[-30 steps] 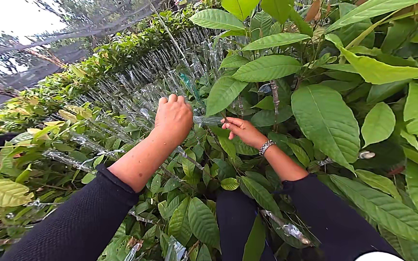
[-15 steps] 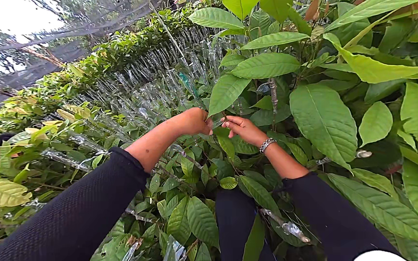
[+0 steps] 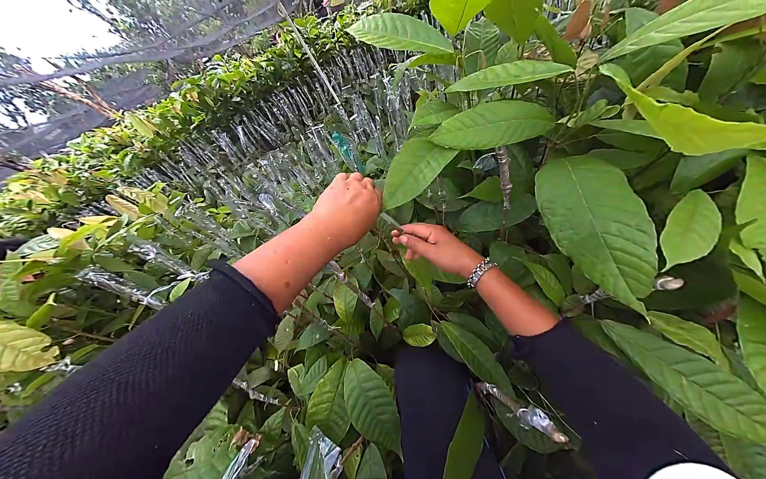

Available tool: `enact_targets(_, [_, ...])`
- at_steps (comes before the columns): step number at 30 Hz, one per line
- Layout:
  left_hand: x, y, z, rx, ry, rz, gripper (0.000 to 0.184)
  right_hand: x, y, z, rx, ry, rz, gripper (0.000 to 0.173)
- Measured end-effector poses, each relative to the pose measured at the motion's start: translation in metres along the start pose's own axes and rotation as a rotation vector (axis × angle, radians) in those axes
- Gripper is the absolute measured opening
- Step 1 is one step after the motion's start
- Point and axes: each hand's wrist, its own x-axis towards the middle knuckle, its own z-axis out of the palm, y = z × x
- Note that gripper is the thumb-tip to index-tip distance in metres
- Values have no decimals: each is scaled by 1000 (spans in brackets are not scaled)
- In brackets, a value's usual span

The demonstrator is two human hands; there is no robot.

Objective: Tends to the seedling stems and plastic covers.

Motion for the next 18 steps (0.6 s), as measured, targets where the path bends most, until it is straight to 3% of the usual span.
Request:
enact_targets(2, [-14, 7, 3, -14, -28, 16, 19, 2, 0, -2, 47, 89, -21, 36])
enact_targets(4, [-27, 21, -1, -268, -73, 80, 28, 4, -3, 0, 41, 126, -21, 36])
enact_targets(7, [-27, 32, 10, -598, 167, 208, 35, 5, -9, 8, -30, 79, -20, 29])
enact_targets(9, [-17, 22, 11, -680, 195, 222, 31, 4, -11, 11, -75, 24, -22, 28])
enact_targets(13, [2, -8, 8, -424, 13, 69, 41, 1, -10, 7, -38, 43, -38, 35])
enact_targets(15, [1, -10, 15, -241, 24, 17, 26, 1, -11, 7, -35, 148, -88, 33])
enact_targets(18, [-12, 1, 12, -334, -49, 19, 25, 5, -10, 11, -101, 304, -188, 29])
